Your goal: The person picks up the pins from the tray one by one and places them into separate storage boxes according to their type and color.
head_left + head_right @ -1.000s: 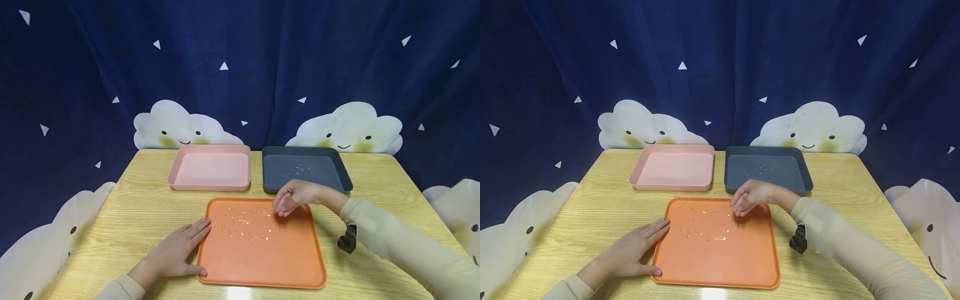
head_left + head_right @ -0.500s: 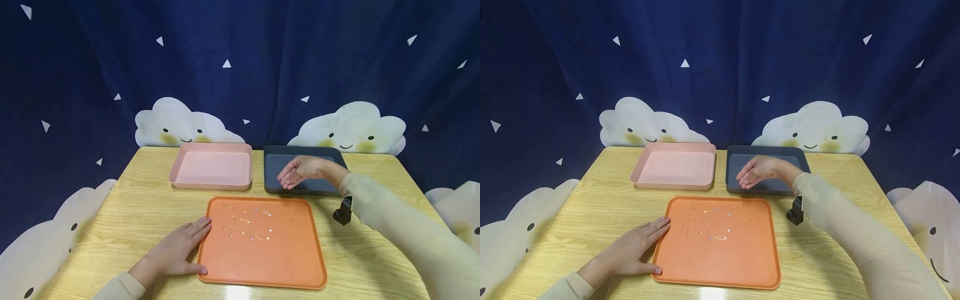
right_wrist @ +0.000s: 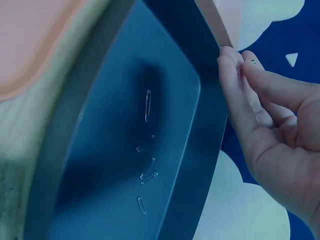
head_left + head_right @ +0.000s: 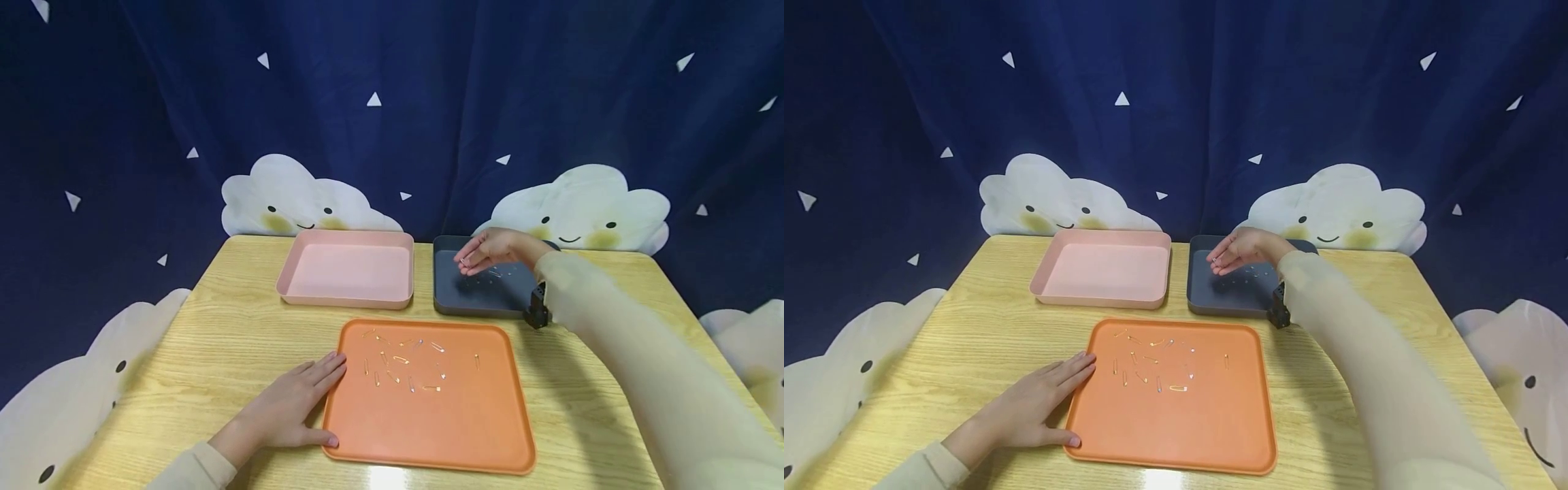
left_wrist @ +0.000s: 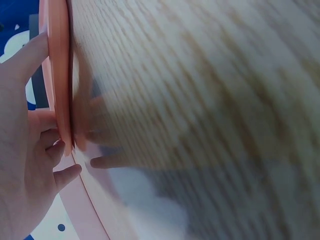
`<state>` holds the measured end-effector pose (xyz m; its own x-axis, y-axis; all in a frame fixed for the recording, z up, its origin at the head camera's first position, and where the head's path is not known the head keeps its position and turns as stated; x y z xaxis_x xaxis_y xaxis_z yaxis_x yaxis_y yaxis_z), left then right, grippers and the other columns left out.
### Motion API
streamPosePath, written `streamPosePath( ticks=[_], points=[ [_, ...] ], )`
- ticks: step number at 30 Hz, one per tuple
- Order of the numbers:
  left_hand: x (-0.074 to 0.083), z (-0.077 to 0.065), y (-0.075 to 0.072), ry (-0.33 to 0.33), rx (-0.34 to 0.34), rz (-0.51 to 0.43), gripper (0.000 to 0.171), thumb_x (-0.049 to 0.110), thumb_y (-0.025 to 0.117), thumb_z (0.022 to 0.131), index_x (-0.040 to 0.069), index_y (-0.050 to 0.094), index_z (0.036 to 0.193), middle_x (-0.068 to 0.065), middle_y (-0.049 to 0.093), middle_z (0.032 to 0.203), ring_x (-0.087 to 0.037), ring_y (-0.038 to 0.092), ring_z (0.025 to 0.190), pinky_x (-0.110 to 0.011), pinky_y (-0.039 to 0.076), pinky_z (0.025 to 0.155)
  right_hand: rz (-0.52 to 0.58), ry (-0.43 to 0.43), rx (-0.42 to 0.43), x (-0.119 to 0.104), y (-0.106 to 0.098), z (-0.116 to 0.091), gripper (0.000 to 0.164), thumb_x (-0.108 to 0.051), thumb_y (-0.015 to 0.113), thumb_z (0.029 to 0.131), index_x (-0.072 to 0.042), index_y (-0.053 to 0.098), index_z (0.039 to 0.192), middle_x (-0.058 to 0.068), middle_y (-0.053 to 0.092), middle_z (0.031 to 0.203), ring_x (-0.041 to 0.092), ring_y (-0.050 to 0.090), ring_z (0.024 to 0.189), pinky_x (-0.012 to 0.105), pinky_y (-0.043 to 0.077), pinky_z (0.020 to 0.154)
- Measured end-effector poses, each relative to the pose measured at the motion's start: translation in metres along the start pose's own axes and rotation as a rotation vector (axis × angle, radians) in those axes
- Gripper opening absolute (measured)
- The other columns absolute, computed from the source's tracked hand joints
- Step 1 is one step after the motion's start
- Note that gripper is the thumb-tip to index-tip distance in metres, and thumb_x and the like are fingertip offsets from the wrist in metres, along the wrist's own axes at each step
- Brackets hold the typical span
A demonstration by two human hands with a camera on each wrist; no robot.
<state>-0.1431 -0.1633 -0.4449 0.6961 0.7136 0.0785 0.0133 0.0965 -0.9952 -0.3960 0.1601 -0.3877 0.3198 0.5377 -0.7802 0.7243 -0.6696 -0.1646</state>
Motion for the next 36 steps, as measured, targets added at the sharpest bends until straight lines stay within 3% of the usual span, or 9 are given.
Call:
streamPosePath(
  ticks=[5,11,19,23,25,30,31,34,36],
  points=[
    [0.0,0.0,-0.001,-0.001,-0.001,-0.017,0.103,0.08,0.051,0.08,0.002,0.042,0.147,-0.015,0.042,0.155,-0.029,0.043,0.144,-0.047,0.047,0.108,-0.021,-0.004,0.028,-0.004,-0.011,0.013,0.049,0.01,0.049,0.095,0.018,0.036,0.141,0.002,0.075,0.089,0.01,0.071,0.084,0.028,0.059,0.09],
    [0.002,0.0,0.004,-0.002,-0.006,-0.025,0.104,0.081,0.049,0.08,0.004,0.04,0.149,-0.013,0.04,0.157,-0.027,0.041,0.145,-0.046,0.046,0.109,-0.077,0.006,0.086,-0.001,-0.021,0.022,0.046,0.011,0.047,0.094,0.019,0.039,0.139,0.001,0.073,0.085,0.009,0.07,0.08,0.027,0.06,0.086],
    [0.0,-0.002,0.001,0.001,0.03,0.001,0.103,0.08,0.05,0.08,0.003,0.042,0.148,-0.013,0.042,0.156,-0.027,0.043,0.144,-0.044,0.046,0.109,-0.13,-0.015,0.2,-0.005,-0.018,0.032,0.039,0.013,0.056,0.09,0.025,0.048,0.126,0.002,0.071,0.073,0.011,0.069,0.069,0.029,0.062,0.078],
    [0.0,-0.002,0.001,0.009,0.036,-0.001,0.102,0.079,0.05,0.081,0.003,0.041,0.148,-0.014,0.042,0.155,-0.028,0.043,0.143,-0.044,0.047,0.108,-0.229,0.005,0.24,0.0,-0.022,0.038,0.029,0.009,0.063,0.088,0.02,0.059,0.115,0.004,0.072,0.073,0.011,0.069,0.066,0.033,0.063,0.077],
    [0.001,-0.001,0.001,0.006,0.025,-0.005,0.102,0.079,0.05,0.081,0.003,0.041,0.148,-0.014,0.041,0.156,-0.028,0.043,0.144,-0.045,0.047,0.108,-0.28,0.007,0.237,0.014,-0.033,0.054,0.026,0.006,0.066,0.087,0.016,0.064,0.111,0.008,0.074,0.078,0.014,0.07,0.069,0.035,0.063,0.078],
    [0.0,-0.001,0.001,0.0,0.016,0.001,0.103,0.08,0.05,0.08,0.003,0.041,0.148,-0.014,0.041,0.156,-0.028,0.042,0.144,-0.044,0.047,0.108,-0.304,-0.045,0.117,0.067,-0.087,0.129,0.018,-0.002,0.078,0.078,0.001,0.074,0.095,0.01,0.076,0.082,0.018,0.074,0.073,0.033,0.063,0.071],
    [-0.001,-0.001,0.001,-0.001,0.016,0.001,0.103,0.08,0.05,0.08,0.003,0.041,0.148,-0.014,0.042,0.156,-0.028,0.043,0.144,-0.044,0.047,0.108,-0.311,-0.047,0.102,0.07,-0.091,0.134,0.017,-0.001,0.078,0.077,0.001,0.073,0.093,0.01,0.076,0.08,0.018,0.073,0.072,0.032,0.063,0.069],
    [-0.001,-0.001,0.001,-0.002,0.015,0.0,0.103,0.08,0.05,0.08,0.003,0.041,0.148,-0.014,0.042,0.156,-0.028,0.043,0.144,-0.044,0.046,0.109,-0.374,-0.023,0.16,0.058,-0.077,0.117,0.018,0.004,0.076,0.077,0.004,0.072,0.095,0.01,0.076,0.079,0.014,0.073,0.07,0.031,0.063,0.069],
    [-0.001,-0.001,0.0,-0.008,0.012,-0.004,0.103,0.08,0.05,0.08,0.003,0.041,0.148,-0.014,0.041,0.156,-0.028,0.043,0.144,-0.045,0.047,0.108,-0.426,0.0,0.214,0.037,-0.054,0.086,0.021,0.009,0.07,0.081,0.012,0.068,0.101,0.014,0.075,0.08,0.015,0.072,0.071,0.032,0.063,0.074]
  ],
)
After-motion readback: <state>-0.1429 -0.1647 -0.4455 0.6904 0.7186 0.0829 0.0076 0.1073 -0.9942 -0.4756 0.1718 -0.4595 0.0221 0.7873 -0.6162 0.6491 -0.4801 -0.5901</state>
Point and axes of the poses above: each hand's wrist, its own z-axis towards the middle knuckle, its own y-axis out of the palm, x = y × z, the point moved 6 cm from there along z, towards the middle knuckle
